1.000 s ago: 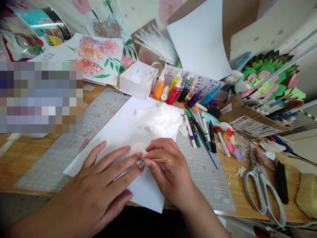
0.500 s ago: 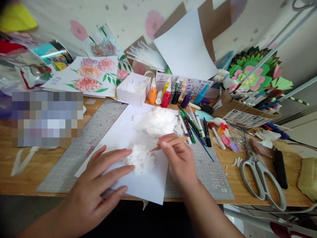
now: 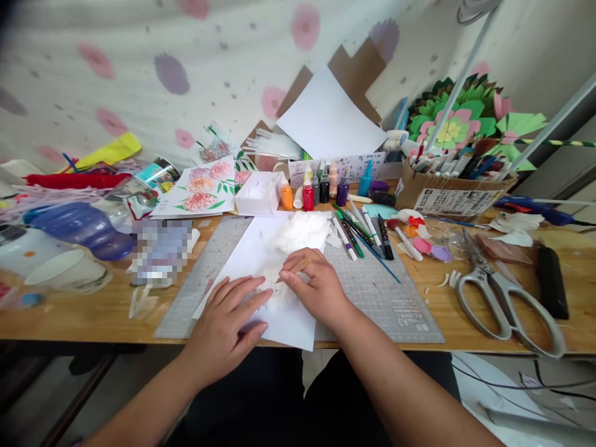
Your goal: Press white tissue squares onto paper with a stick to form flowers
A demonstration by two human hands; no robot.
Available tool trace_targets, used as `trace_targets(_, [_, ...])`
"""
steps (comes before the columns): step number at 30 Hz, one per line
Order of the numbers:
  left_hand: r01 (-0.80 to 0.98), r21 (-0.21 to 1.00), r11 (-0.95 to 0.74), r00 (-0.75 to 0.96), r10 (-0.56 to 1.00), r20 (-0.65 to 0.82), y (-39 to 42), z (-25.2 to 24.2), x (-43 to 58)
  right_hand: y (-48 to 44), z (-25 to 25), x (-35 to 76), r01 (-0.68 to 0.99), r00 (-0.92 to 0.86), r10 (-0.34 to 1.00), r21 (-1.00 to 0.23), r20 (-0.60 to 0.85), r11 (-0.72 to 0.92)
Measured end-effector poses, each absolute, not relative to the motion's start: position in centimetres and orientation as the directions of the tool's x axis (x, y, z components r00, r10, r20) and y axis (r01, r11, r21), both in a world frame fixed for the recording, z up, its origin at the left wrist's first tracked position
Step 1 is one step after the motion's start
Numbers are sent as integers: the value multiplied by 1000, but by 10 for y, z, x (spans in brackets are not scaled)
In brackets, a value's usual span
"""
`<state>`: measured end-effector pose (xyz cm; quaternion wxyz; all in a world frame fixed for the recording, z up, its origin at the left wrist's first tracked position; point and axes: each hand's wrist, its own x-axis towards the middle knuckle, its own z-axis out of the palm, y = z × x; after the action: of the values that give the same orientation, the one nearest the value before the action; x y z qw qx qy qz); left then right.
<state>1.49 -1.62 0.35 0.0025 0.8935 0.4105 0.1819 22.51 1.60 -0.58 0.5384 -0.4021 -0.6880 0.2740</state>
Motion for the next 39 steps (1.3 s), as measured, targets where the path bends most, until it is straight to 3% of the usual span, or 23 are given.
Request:
trace_targets(5, [707, 114, -698, 652, 705, 279, -17, 6, 13, 17, -8, 228, 318, -95, 840, -783, 534, 534])
trace_targets(11, [733, 162, -661, 538, 709, 457, -20, 4, 14, 18, -6, 228, 324, -87, 835, -777, 543, 539])
trace_targets(20, [725, 119, -678, 642, 728, 240, -15, 8, 15, 20, -10, 224, 286, -75, 850, -805, 522, 520])
trace_targets(24, [672, 120, -731, 700, 679, 221, -15, 7, 10, 21, -8, 226, 275, 12, 866, -834, 500, 478])
trace_targets(32, [703, 246, -667, 665, 740, 105, 1, 7, 21, 23, -5, 230, 205, 287, 868, -911, 405, 357])
trace_targets(36, [649, 351, -675, 646, 733, 213, 15, 11, 32, 24, -6, 231, 151, 375, 848, -927, 376, 344])
trace_targets(39, [561, 407, -721, 710, 672, 211, 24, 12, 36, 24, -6, 232, 107, 414, 837, -932, 358, 346])
